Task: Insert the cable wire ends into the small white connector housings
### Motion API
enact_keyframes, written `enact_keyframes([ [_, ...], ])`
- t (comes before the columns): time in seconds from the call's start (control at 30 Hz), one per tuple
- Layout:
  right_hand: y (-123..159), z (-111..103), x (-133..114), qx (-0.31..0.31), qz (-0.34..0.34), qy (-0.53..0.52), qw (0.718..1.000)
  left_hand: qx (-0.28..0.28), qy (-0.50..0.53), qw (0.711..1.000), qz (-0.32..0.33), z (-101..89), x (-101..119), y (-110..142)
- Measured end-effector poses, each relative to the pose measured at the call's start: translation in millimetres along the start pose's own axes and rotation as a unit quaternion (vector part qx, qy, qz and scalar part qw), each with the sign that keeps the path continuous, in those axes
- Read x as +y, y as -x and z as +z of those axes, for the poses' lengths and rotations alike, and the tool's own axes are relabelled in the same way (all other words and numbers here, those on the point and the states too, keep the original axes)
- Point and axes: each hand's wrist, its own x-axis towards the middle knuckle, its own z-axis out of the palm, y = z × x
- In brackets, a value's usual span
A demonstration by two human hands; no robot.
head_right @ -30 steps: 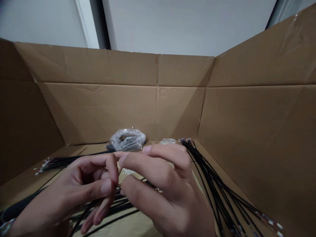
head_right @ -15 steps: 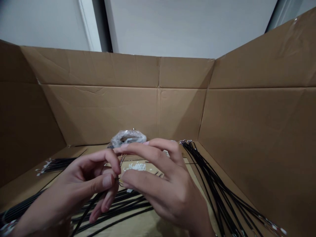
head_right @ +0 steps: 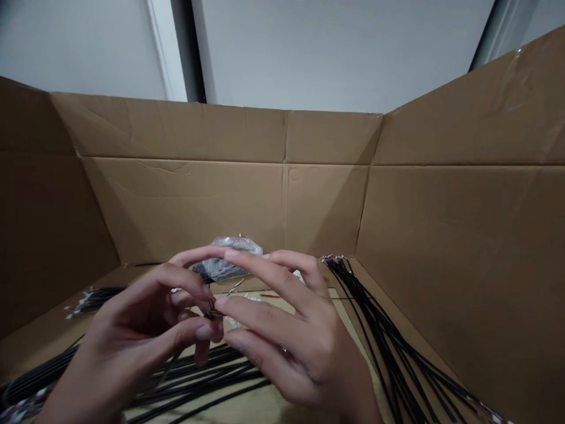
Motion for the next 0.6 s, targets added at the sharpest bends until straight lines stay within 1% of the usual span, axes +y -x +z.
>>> enact_keyframes([
  [0.13, 0.6, 1.5, 1.0, 0.003, -0.001, 0.005, 1.000, 0.012, -0.036, 0.999, 0.023, 0.4, 0.3, 4.6],
  [0.27, 2.6, 3.5, 5.4, 0.006, 0.019, -0.044, 0.999, 0.020, -0.071, 0.996, 0.050, 0.2, 0.7, 7.1],
  [0.37, 5.1, 6.4, 6.5, 0.010, 0.065, -0.130, 0.989, 0.031, -0.089, 0.994, 0.061, 0.9, 0.0, 8.6],
  [0.47, 7.8, 11.1, 5.3, 0.028, 0.132, -0.212, 0.968, 0.043, -0.093, 0.993, 0.057, 2.4, -1.1, 8.4],
  [0.53, 9.1, 14.5, 4.6, 0.048, 0.159, -0.237, 0.957, 0.035, -0.093, 0.994, 0.053, 3.1, -1.5, 7.0],
  [0.6, 9.6, 17.1, 4.6, 0.065, 0.169, -0.243, 0.953, 0.026, -0.096, 0.994, 0.042, 3.1, -1.3, 5.6],
])
